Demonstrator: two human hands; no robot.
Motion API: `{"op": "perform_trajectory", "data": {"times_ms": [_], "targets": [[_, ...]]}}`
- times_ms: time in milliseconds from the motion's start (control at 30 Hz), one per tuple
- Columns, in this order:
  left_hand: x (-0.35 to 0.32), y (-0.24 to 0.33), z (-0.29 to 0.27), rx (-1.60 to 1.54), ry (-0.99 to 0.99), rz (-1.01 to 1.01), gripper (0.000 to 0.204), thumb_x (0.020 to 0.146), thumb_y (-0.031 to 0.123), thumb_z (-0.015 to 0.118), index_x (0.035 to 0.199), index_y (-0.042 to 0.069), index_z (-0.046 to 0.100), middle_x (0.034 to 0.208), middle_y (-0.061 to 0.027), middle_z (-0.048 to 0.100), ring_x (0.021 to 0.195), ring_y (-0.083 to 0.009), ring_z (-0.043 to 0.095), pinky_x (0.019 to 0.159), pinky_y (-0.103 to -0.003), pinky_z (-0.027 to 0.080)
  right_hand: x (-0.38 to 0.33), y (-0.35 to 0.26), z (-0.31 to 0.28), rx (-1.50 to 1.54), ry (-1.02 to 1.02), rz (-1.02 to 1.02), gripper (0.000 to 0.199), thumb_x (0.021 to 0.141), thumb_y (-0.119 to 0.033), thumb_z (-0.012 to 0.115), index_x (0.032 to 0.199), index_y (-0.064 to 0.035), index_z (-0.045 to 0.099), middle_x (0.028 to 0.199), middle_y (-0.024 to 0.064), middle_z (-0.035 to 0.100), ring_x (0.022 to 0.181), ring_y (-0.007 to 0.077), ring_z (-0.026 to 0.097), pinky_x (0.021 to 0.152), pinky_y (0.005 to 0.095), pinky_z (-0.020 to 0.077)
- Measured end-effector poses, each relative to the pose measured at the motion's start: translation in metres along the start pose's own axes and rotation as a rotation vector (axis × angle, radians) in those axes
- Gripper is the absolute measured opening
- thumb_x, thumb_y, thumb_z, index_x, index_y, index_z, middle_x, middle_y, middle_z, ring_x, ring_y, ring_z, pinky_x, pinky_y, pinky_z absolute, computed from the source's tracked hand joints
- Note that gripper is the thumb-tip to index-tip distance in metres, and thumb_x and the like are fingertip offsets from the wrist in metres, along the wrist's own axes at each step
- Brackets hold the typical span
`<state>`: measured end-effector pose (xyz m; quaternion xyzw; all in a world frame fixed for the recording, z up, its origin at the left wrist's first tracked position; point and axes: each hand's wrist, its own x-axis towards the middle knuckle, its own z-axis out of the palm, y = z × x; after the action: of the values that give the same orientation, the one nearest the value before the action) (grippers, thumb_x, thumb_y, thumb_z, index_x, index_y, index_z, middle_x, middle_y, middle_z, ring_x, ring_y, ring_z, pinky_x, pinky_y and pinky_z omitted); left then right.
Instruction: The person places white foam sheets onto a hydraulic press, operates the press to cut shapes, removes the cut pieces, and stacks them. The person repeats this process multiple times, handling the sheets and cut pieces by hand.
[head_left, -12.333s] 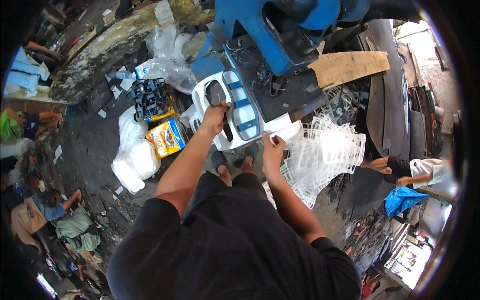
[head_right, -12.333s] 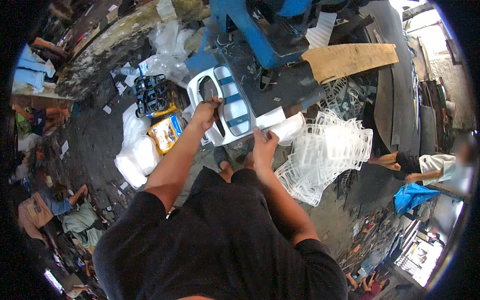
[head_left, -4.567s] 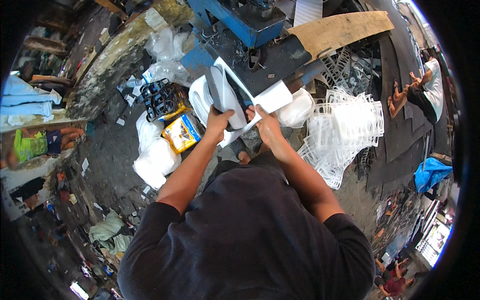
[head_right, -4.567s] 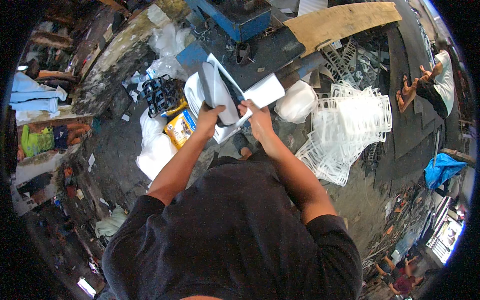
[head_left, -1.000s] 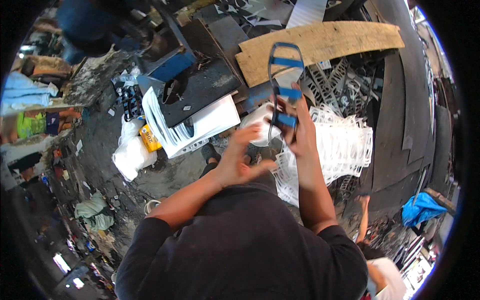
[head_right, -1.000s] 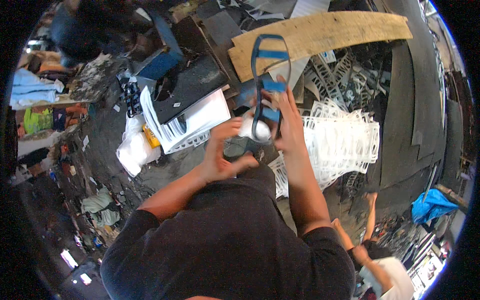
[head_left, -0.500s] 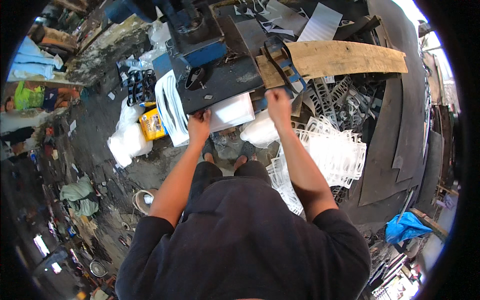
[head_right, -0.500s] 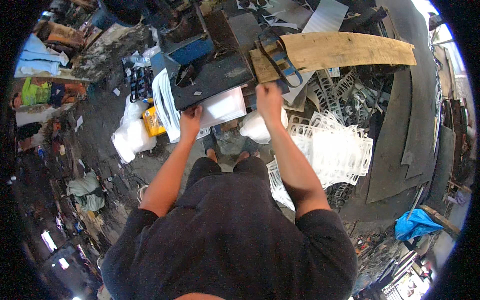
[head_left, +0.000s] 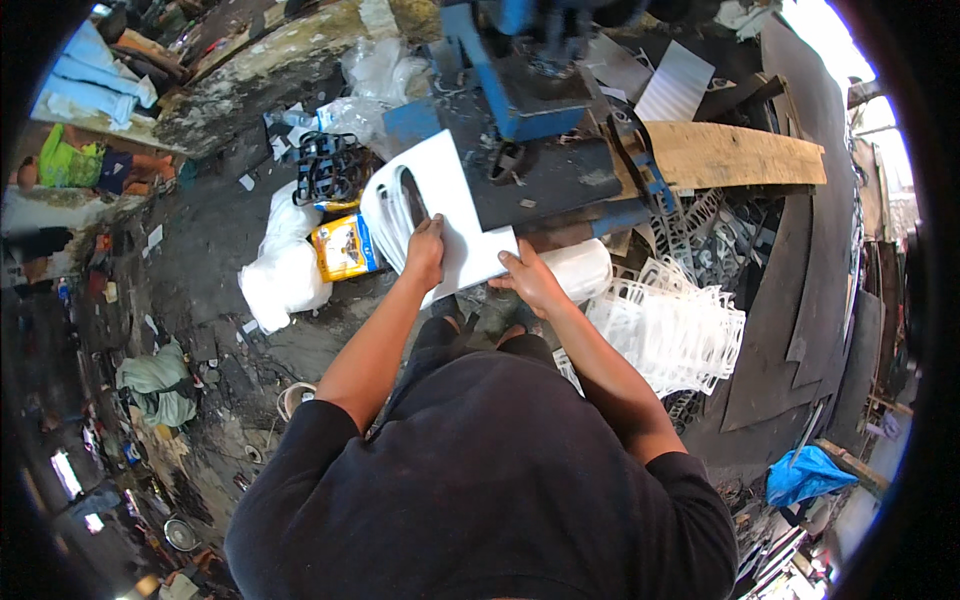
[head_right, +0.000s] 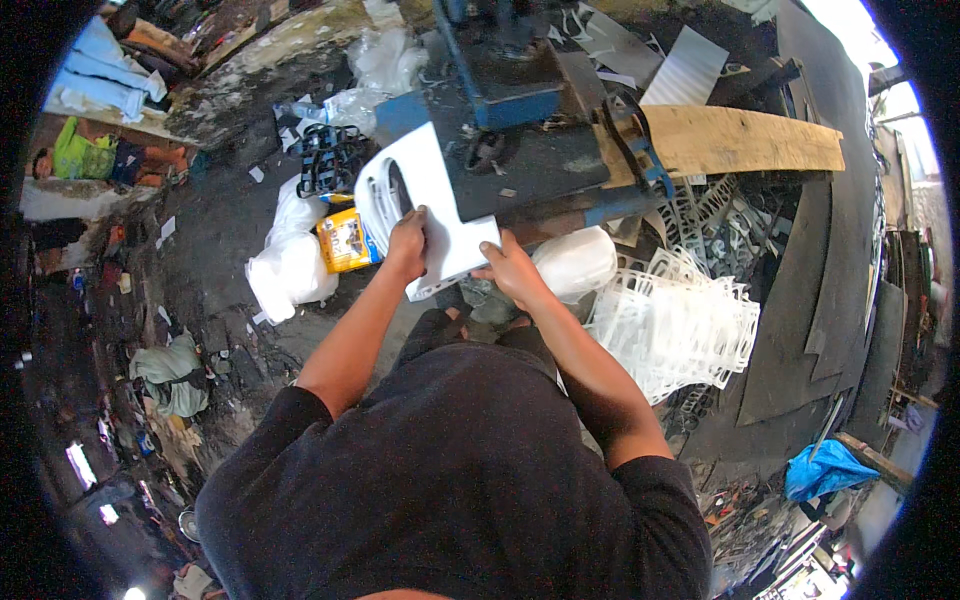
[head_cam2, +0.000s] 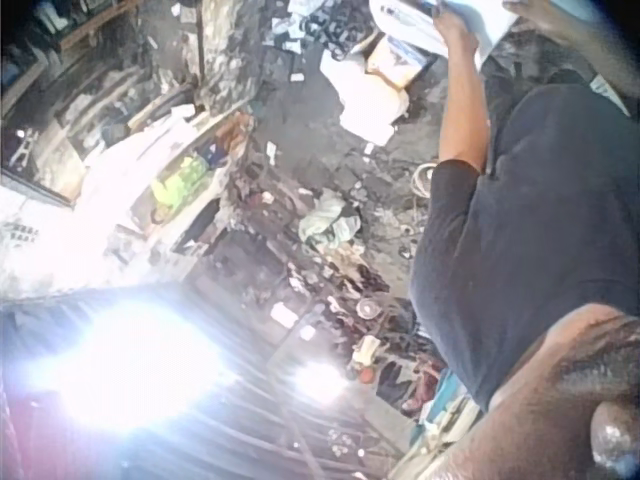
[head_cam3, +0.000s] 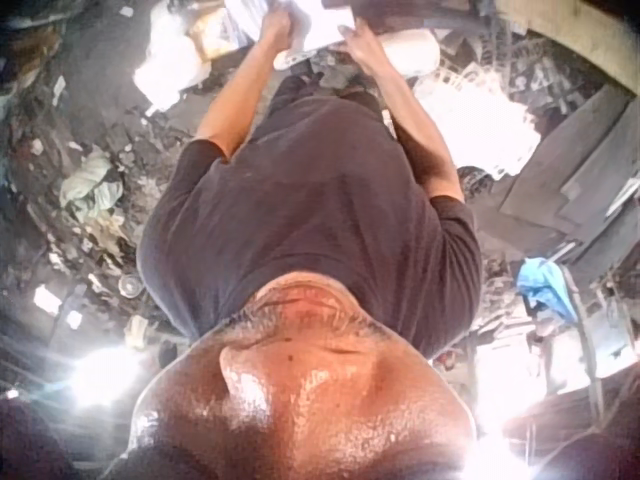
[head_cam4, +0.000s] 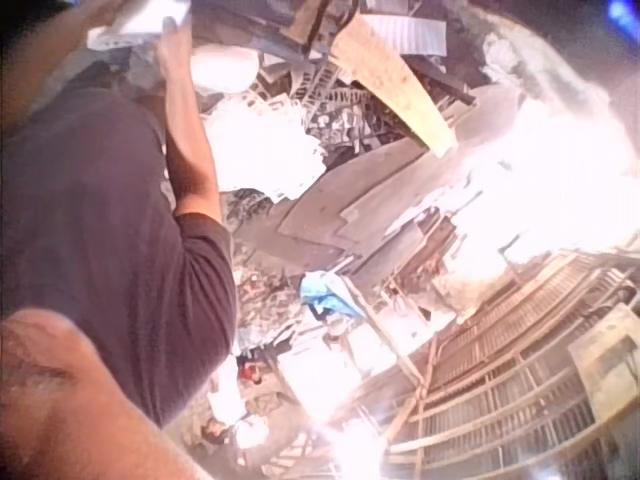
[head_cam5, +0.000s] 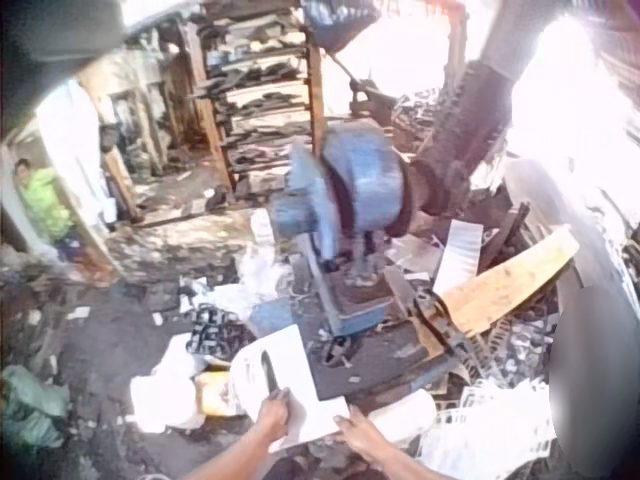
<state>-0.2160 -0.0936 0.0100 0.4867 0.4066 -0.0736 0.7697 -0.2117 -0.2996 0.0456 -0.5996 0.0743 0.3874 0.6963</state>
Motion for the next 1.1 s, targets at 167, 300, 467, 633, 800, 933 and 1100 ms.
{"op": "perform_trajectory", "data": {"times_ms": [167, 300, 467, 633, 800, 933, 1100], "targets": [[0.012, -0.010, -0.015, 0.242, -0.047, 0.278, 0.045, 0.103, 0.021, 0.041, 0.142, -0.001, 0.039, 0.132, -0.0191, 0.053, 0.119, -0.0256, 0.051, 0.101, -0.033, 0.038, 0.006, 0.001, 0.044, -0.206, 0.186, -0.028, 0.049, 0.103, -0.017, 0.043, 0.148, -0.0027, 0.029, 0.139, 0.0184, 0.043, 0.119, 0.0258, 0.052, 0.089, 0.0374, 0.0560], [0.010, -0.001, -0.020, 0.346, 0.019, 0.252, 0.046, 0.102, 0.020, 0.041, 0.141, -0.006, 0.037, 0.131, -0.0216, 0.053, 0.118, -0.0263, 0.052, 0.100, -0.033, 0.038, 0.011, 0.023, 0.052, -0.157, 0.182, -0.054, 0.052, 0.103, -0.019, 0.044, 0.150, -0.0060, 0.027, 0.140, 0.0178, 0.043, 0.117, 0.0275, 0.054, 0.088, 0.0393, 0.0550], [0.029, -0.009, -0.060, 0.284, -0.145, 0.097, 0.048, 0.101, 0.020, 0.043, 0.137, -0.011, 0.037, 0.125, -0.0229, 0.055, 0.111, -0.0271, 0.054, 0.096, -0.035, 0.041, 0.001, 0.034, 0.061, -1.091, 0.448, -0.041, 0.050, 0.098, -0.022, 0.053, 0.143, -0.0044, 0.040, 0.122, 0.0242, 0.058, 0.110, 0.0375, 0.059, 0.088, 0.0430, 0.0510], [0.005, -0.012, -0.106, 0.229, -0.109, 0.015, 0.051, 0.100, 0.020, 0.046, 0.137, -0.012, 0.035, 0.125, -0.0249, 0.054, 0.111, -0.0281, 0.054, 0.096, -0.036, 0.042, 0.009, -0.038, 0.132, -1.129, 0.279, -0.512, 0.037, 0.094, -0.024, 0.057, 0.124, -0.0017, 0.055, 0.113, 0.0258, 0.061, 0.104, 0.0428, 0.059, 0.088, 0.0480, 0.0484], [0.036, -0.043, -0.109, 0.295, -0.085, 0.121, 0.049, 0.101, 0.018, 0.043, 0.140, -0.011, 0.034, 0.128, -0.0232, 0.054, 0.114, -0.0290, 0.054, 0.101, -0.035, 0.039, 0.139, -0.061, 0.132, -1.365, 0.163, -0.444, 0.046, 0.100, -0.029, 0.045, 0.136, -0.0010, 0.047, 0.140, 0.0201, 0.048, 0.129, 0.0357, 0.046, 0.107, 0.0458, 0.0372], [0.022, -0.025, -0.099, 0.213, -0.175, 0.248, 0.042, 0.103, 0.017, 0.041, 0.138, -0.006, 0.040, 0.123, -0.0143, 0.057, 0.110, -0.0186, 0.052, 0.098, -0.032, 0.040, 0.172, -0.088, 0.133, -1.714, -0.110, -0.172, 0.049, 0.101, -0.034, 0.040, 0.136, 0.0002, 0.050, 0.138, 0.0212, 0.051, 0.130, 0.0344, 0.046, 0.111, 0.0450, 0.0334], [0.032, -0.037, -0.086, 0.338, -0.042, 0.366, 0.040, 0.103, 0.013, 0.041, 0.139, -0.005, 0.040, 0.123, -0.0149, 0.057, 0.110, -0.0193, 0.053, 0.098, -0.031, 0.040, 0.194, -0.069, 0.114, -1.723, -0.031, -0.253, 0.043, 0.100, -0.028, 0.044, 0.127, 0.0023, 0.056, 0.130, 0.0252, 0.054, 0.119, 0.0405, 0.053, 0.101, 0.0478, 0.0414]]}}
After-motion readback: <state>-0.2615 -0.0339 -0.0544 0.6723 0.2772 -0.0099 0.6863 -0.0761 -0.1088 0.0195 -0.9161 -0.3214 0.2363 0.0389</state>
